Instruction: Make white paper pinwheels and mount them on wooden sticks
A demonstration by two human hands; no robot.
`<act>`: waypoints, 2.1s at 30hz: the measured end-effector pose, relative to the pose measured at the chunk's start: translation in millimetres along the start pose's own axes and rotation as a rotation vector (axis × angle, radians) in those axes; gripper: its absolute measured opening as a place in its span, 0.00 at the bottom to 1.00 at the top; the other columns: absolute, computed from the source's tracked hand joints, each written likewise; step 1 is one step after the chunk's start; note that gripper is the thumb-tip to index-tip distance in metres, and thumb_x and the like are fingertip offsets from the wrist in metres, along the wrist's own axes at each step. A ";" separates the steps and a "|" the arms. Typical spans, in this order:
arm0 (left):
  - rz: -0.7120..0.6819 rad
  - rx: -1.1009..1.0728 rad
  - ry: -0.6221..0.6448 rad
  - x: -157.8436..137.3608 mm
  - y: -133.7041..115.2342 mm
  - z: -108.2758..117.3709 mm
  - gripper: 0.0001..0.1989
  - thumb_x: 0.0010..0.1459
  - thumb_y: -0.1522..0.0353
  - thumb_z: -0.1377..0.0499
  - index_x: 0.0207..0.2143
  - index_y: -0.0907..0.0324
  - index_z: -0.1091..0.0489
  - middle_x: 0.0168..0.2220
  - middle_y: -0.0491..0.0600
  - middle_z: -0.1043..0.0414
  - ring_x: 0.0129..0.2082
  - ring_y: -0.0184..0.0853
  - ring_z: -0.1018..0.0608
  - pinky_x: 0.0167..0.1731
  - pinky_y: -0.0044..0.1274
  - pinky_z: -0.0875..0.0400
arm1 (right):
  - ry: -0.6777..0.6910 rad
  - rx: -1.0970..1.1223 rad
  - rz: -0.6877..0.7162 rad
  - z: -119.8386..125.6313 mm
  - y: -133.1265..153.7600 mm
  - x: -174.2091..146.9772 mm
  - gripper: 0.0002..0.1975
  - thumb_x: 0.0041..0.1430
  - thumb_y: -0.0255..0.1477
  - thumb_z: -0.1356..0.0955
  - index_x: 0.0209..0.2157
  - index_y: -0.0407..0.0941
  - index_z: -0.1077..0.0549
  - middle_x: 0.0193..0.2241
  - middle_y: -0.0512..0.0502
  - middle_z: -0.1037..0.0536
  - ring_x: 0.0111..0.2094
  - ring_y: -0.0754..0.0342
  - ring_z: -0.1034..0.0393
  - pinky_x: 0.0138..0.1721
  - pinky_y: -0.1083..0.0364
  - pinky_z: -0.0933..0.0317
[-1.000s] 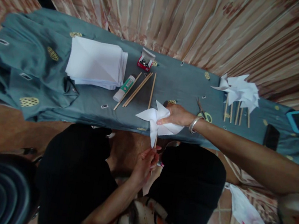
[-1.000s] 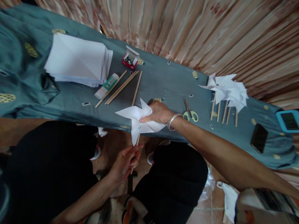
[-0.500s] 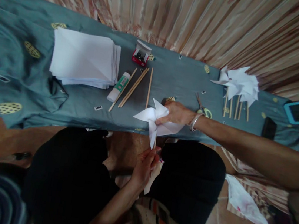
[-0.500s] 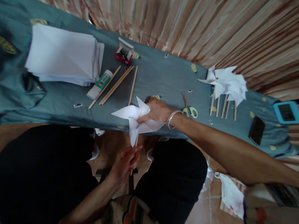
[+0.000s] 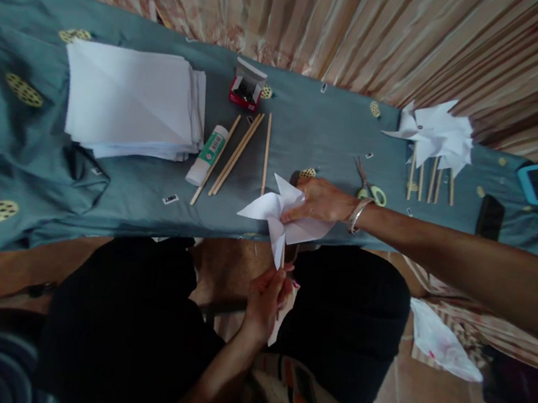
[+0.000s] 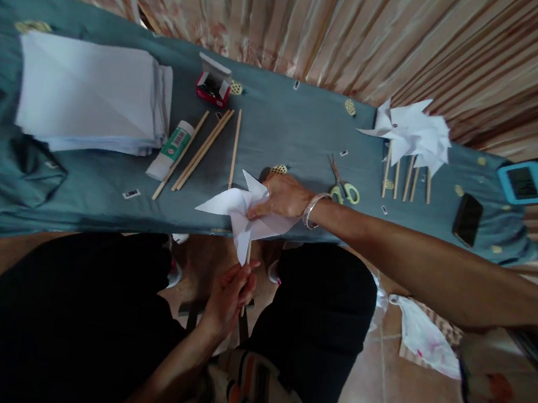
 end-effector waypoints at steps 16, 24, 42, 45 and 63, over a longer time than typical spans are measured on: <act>-0.061 0.026 0.022 -6.8 -5.3 -4.1 0.24 0.41 0.55 0.31 0.35 0.65 0.25 0.17 0.41 0.38 0.14 0.19 0.47 0.16 0.19 0.60 | -0.066 0.106 0.016 3.5 -4.3 -12.5 0.20 0.45 0.48 0.28 0.25 0.43 0.24 0.22 0.52 0.28 0.25 0.59 0.36 0.25 0.59 0.48; -0.105 0.067 0.009 -0.8 -10.3 -4.0 0.26 0.40 0.54 0.30 0.36 0.64 0.24 0.18 0.40 0.38 0.13 0.17 0.47 0.16 0.18 0.61 | -0.113 0.289 0.064 -2.2 -21.1 -8.4 0.22 0.48 0.48 0.31 0.22 0.42 0.28 0.18 0.56 0.36 0.21 0.62 0.46 0.23 0.59 0.55; -0.049 0.120 0.023 -9.7 3.1 -1.1 0.26 0.42 0.54 0.32 0.38 0.65 0.25 0.18 0.42 0.34 0.12 0.19 0.44 0.16 0.19 0.58 | -0.502 0.240 -0.037 -7.2 -18.4 -29.1 0.17 0.51 0.40 0.29 0.38 0.42 0.26 0.29 0.48 0.23 0.29 0.55 0.31 0.31 0.57 0.42; -0.015 0.196 0.010 -21.5 11.1 7.6 0.26 0.41 0.53 0.32 0.35 0.66 0.24 0.17 0.42 0.33 0.12 0.19 0.44 0.15 0.19 0.58 | -0.550 0.297 -0.042 -12.2 -22.4 -27.9 0.15 0.51 0.39 0.28 0.37 0.43 0.25 0.30 0.47 0.22 0.29 0.55 0.29 0.32 0.56 0.40; -0.895 1.375 0.111 -4.2 -165.4 -46.1 0.07 0.54 0.72 0.39 0.35 0.59 0.22 0.31 0.48 0.27 0.30 0.32 0.26 0.31 0.22 0.33 | -0.630 0.231 -0.006 -23.1 -17.8 -30.2 0.08 0.57 0.34 0.31 0.34 0.43 0.25 0.28 0.46 0.21 0.29 0.52 0.27 0.31 0.55 0.40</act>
Point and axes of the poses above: each hand's wrist, its own x-axis towards the middle knuckle, its own z-axis out of the back of the hand, y = z × x, the point moved 5 cm from there along x, towards the middle knuckle
